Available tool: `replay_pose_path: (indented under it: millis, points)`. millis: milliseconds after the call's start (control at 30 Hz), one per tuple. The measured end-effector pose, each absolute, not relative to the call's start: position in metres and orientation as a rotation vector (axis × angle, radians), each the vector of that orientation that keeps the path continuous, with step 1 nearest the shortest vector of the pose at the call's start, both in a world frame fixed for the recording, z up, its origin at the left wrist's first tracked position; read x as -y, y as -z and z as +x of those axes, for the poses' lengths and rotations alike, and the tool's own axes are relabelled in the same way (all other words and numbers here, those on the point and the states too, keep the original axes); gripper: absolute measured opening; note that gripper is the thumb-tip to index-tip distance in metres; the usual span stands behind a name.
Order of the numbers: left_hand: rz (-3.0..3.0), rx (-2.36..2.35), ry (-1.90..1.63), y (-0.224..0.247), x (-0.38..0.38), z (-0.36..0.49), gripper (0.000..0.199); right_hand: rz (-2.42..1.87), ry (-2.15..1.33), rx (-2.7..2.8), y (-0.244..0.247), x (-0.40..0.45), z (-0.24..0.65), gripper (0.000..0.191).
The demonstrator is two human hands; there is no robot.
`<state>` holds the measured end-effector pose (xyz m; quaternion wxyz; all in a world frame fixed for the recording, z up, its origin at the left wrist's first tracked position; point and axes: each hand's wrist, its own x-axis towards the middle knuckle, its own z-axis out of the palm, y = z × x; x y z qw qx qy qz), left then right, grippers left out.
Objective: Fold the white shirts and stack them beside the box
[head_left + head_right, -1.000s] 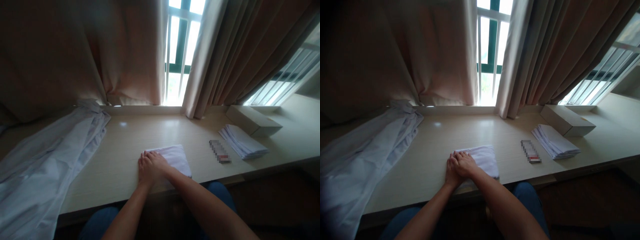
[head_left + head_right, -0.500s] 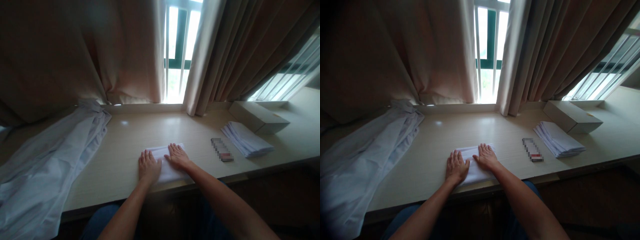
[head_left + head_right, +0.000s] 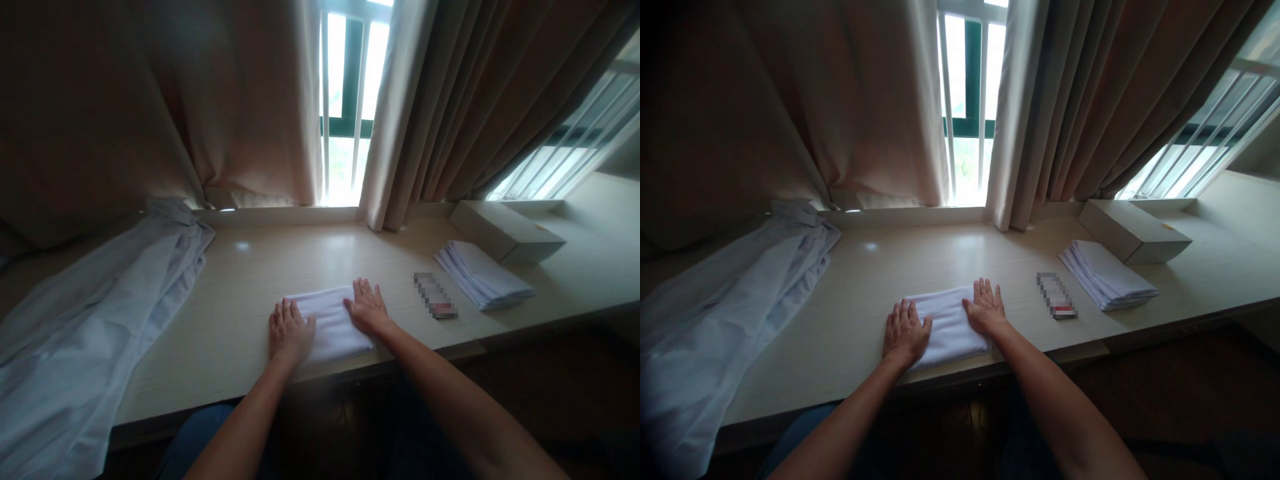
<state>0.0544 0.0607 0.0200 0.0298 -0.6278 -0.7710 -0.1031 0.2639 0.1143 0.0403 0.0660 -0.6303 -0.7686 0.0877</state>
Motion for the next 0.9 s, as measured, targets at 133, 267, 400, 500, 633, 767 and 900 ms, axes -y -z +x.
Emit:
replay_pose_path:
  millis: [133, 267, 400, 500, 633, 767, 900]
  points:
    - [-1.931, 2.365, 0.358, -0.022, -0.06, 0.056, 0.068, -1.78, -0.149, 2.346, -0.048, -0.103, 0.239, 0.066]
    - [-1.96, 2.37, 0.347, -0.021, -0.058, 0.054, 0.064, -1.584, -0.204, 2.346, -0.047, -0.08, 0.188, 0.063]
    - [-2.005, 2.368, 0.271, -0.018, -0.057, 0.049, 0.058, -1.489, -0.245, 2.322, -0.042, -0.06, 0.16, 0.054]
    - [-1.996, 2.369, 0.269, -0.018, -0.058, 0.049, 0.062, -1.505, -0.219, 2.317, -0.04, -0.057, 0.172, 0.055]
    - [-1.973, 2.37, 0.326, -0.02, -0.06, 0.052, 0.07, -1.547, -0.188, 2.333, -0.041, -0.056, 0.198, 0.059]
    - [-1.979, 2.357, 0.362, -0.018, -0.061, 0.052, 0.071, -1.619, -0.176, 2.341, -0.045, -0.05, 0.213, 0.059]
    - [-1.976, 2.366, 0.372, -0.019, -0.061, 0.053, 0.07, -1.69, -0.234, 2.338, -0.047, -0.047, 0.222, 0.061]
